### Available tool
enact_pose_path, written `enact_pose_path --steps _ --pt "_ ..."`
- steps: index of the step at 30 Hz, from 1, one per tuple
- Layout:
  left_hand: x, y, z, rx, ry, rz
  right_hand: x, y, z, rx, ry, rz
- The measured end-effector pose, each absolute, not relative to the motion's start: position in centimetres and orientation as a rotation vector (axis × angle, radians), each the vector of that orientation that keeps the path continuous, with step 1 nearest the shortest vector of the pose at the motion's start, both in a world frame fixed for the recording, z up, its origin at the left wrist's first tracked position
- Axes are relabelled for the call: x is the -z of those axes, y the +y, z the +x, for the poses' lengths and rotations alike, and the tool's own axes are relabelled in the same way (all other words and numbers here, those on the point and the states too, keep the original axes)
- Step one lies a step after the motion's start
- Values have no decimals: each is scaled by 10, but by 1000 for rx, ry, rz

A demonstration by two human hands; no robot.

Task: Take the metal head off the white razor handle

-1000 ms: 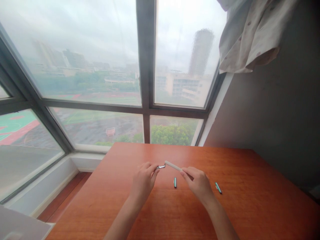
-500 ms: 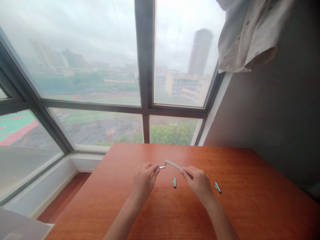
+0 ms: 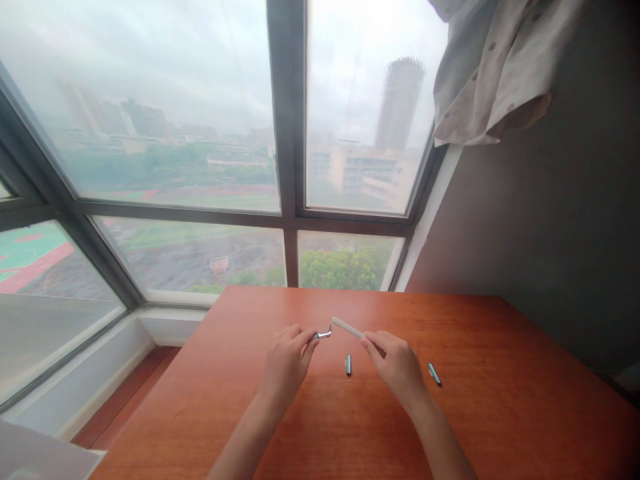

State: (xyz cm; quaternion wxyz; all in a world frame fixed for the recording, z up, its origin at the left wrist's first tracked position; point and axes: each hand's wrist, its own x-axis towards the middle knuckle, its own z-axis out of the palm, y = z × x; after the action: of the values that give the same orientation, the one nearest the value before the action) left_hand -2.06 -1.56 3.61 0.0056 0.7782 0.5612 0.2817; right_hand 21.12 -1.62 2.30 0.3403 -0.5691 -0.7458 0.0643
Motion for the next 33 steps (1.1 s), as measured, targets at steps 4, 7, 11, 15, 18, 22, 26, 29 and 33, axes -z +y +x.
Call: enact_pose_path --steps 4,7,11,15,18,22,26,29,33 --pt "-37 -15 -20 -909 1741 2408 -20 -15 212 -197 -1897 -1451" --pt "-37 -15 -21 -913 1745 2397 -21 -15 211 -244 -1917 -1430" --pt "-36 -14 -22 -922 1754 2377 -23 -16 208 -315 -1983 -1372" --pt "-35 -14 -22 -931 1747 2380 -24 -16 207 -306 -1955 -1390" --pt "-35 -14 -21 -945 1744 2393 -23 -16 209 -275 -1924 -1419" --pt "-35 -14 -22 -967 1708 2364 -22 -16 210 -247 -1898 -1426" --pt "-35 -13 -22 -992 1697 2346 -22 -16 208 -281 -1952 -1370" --pt "-34 -13 -22 -963 1721 2382 -22 -16 208 -241 -1962 -1400" --pt "-33 -13 -21 -933 1726 2420 -23 -17 209 -183 -1923 -1454"
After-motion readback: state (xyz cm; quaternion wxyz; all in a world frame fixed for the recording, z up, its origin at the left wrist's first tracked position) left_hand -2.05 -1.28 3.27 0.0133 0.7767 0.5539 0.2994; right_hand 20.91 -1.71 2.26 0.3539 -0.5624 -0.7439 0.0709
